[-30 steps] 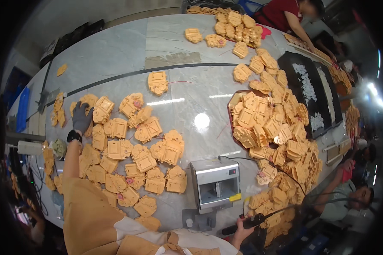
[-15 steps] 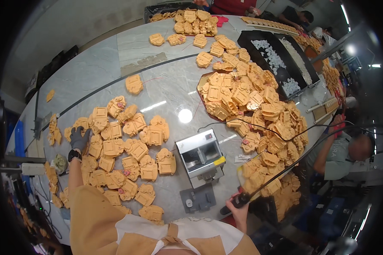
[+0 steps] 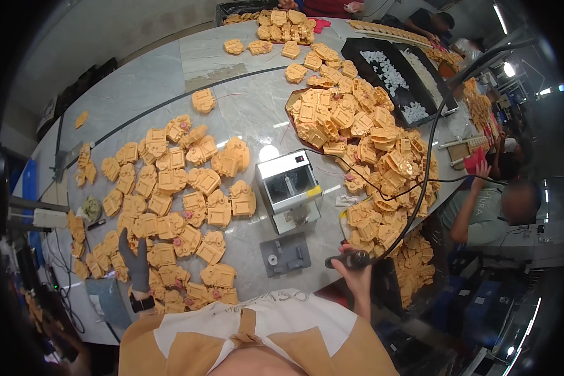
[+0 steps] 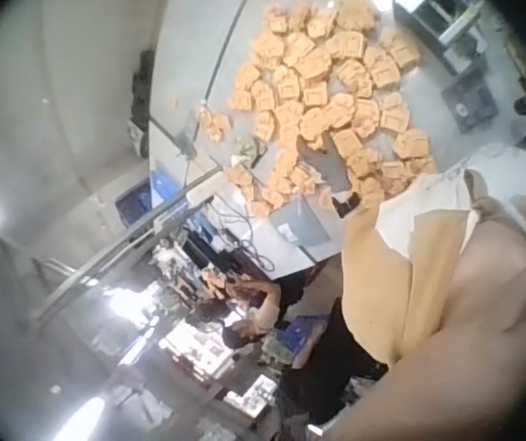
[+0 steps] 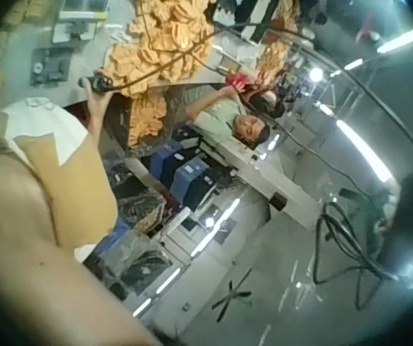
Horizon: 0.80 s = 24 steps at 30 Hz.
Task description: The person uses a handheld rotary tool to drill holes into small yellow plastic components on a workbench. They pick up each component, secure it with a gloved hand, and apply the tool to specific points, then place the finished piece back on the table. The process is repeated for multiple units.
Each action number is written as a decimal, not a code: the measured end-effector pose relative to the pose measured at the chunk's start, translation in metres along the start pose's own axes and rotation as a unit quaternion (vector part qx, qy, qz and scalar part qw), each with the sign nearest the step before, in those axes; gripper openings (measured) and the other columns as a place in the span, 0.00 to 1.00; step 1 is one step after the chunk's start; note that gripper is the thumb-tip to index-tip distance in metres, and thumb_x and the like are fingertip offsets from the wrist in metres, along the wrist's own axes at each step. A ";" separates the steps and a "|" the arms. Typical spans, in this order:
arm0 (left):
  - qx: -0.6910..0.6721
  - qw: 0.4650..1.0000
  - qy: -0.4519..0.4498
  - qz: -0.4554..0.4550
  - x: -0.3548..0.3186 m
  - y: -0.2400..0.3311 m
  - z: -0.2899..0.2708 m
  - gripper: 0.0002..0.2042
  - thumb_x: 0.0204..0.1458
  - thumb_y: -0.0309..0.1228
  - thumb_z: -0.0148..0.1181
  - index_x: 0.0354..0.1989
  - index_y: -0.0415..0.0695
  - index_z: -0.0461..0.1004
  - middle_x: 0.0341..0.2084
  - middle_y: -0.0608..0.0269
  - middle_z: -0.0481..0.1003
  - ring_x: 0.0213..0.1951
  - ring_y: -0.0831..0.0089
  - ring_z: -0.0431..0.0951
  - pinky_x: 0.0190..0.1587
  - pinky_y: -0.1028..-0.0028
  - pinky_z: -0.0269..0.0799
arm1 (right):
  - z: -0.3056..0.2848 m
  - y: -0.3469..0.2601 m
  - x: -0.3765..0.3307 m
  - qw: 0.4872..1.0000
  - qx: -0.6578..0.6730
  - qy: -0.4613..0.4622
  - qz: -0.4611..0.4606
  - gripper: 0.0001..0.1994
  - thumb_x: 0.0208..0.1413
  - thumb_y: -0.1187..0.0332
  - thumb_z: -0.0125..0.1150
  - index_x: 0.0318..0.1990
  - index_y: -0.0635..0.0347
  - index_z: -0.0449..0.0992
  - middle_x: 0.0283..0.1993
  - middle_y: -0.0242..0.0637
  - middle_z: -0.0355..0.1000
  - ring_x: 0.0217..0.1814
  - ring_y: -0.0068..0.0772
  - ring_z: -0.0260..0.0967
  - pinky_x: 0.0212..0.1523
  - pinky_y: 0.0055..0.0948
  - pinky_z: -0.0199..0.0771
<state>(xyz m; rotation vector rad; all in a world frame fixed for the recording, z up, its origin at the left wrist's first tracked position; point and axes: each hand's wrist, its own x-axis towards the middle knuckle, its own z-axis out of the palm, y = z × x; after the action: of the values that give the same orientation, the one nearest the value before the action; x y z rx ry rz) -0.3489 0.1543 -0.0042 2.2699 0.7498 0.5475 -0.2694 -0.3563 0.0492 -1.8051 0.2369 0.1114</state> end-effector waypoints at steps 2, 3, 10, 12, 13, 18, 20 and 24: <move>-0.024 0.998 0.035 -0.044 -0.036 -0.018 0.001 0.27 0.52 0.31 0.55 0.59 0.38 0.54 0.55 0.53 0.57 0.57 0.63 0.57 0.59 0.66 0.51 | 0.001 0.019 -0.003 1.000 0.005 0.010 -0.004 0.21 0.36 0.78 0.70 0.41 0.64 0.69 0.39 0.37 0.70 0.41 0.25 0.67 0.43 0.25 0.69; -0.040 0.996 0.047 -0.061 -0.048 -0.024 0.003 0.27 0.52 0.31 0.55 0.59 0.38 0.54 0.56 0.53 0.57 0.57 0.63 0.56 0.59 0.66 0.51 | 0.004 0.021 -0.008 0.999 0.015 0.030 0.004 0.22 0.36 0.78 0.69 0.42 0.63 0.69 0.39 0.37 0.70 0.41 0.25 0.67 0.43 0.25 0.69; -0.115 0.988 0.040 -0.091 -0.071 -0.009 -0.004 0.26 0.54 0.31 0.53 0.59 0.38 0.54 0.58 0.54 0.56 0.59 0.64 0.56 0.60 0.67 0.50 | 0.007 0.053 -0.019 0.993 0.073 0.097 0.010 0.22 0.36 0.78 0.68 0.43 0.62 0.70 0.38 0.35 0.70 0.43 0.26 0.68 0.45 0.26 0.69; -0.153 0.986 0.052 -0.041 -0.068 -0.001 -0.009 0.26 0.54 0.29 0.53 0.59 0.38 0.54 0.58 0.53 0.56 0.59 0.64 0.56 0.61 0.67 0.48 | 0.007 0.060 -0.020 0.993 0.061 0.094 -0.024 0.22 0.37 0.77 0.69 0.43 0.62 0.70 0.38 0.36 0.70 0.43 0.26 0.69 0.45 0.26 0.69; -0.177 0.982 0.052 -0.036 -0.066 0.012 -0.013 0.26 0.53 0.29 0.53 0.59 0.38 0.54 0.58 0.53 0.55 0.60 0.64 0.55 0.61 0.67 0.48 | 0.008 0.062 -0.022 0.993 0.049 0.104 -0.024 0.22 0.37 0.77 0.69 0.44 0.63 0.70 0.38 0.37 0.70 0.43 0.27 0.69 0.45 0.27 0.70; -0.208 0.977 0.030 -0.016 -0.084 0.049 -0.004 0.25 0.53 0.26 0.52 0.59 0.38 0.53 0.58 0.53 0.55 0.61 0.64 0.54 0.62 0.67 0.48 | 0.009 0.082 -0.036 0.981 0.103 0.153 -0.056 0.22 0.39 0.79 0.67 0.46 0.63 0.69 0.40 0.37 0.70 0.44 0.26 0.68 0.47 0.26 0.69; -0.202 0.979 0.016 -0.016 -0.098 0.052 -0.001 0.26 0.53 0.27 0.53 0.60 0.38 0.53 0.58 0.54 0.56 0.60 0.64 0.55 0.62 0.68 0.48 | 0.010 0.084 -0.042 0.977 0.114 0.162 -0.075 0.22 0.40 0.79 0.67 0.46 0.63 0.69 0.40 0.37 0.70 0.44 0.26 0.68 0.47 0.26 0.69; -0.198 0.979 -0.021 -0.040 -0.123 0.051 0.012 0.26 0.51 0.29 0.55 0.58 0.38 0.55 0.55 0.55 0.59 0.58 0.65 0.58 0.60 0.68 0.51 | 0.004 0.087 -0.053 0.987 0.065 0.135 -0.065 0.23 0.40 0.76 0.68 0.47 0.63 0.68 0.43 0.37 0.68 0.48 0.28 0.68 0.47 0.27 0.69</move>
<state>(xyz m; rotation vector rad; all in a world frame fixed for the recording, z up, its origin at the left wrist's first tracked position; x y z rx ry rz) -0.4151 0.0386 0.0024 1.8690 0.6424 0.5532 -0.3402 -0.3670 -0.0233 -1.6979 0.3109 -0.2370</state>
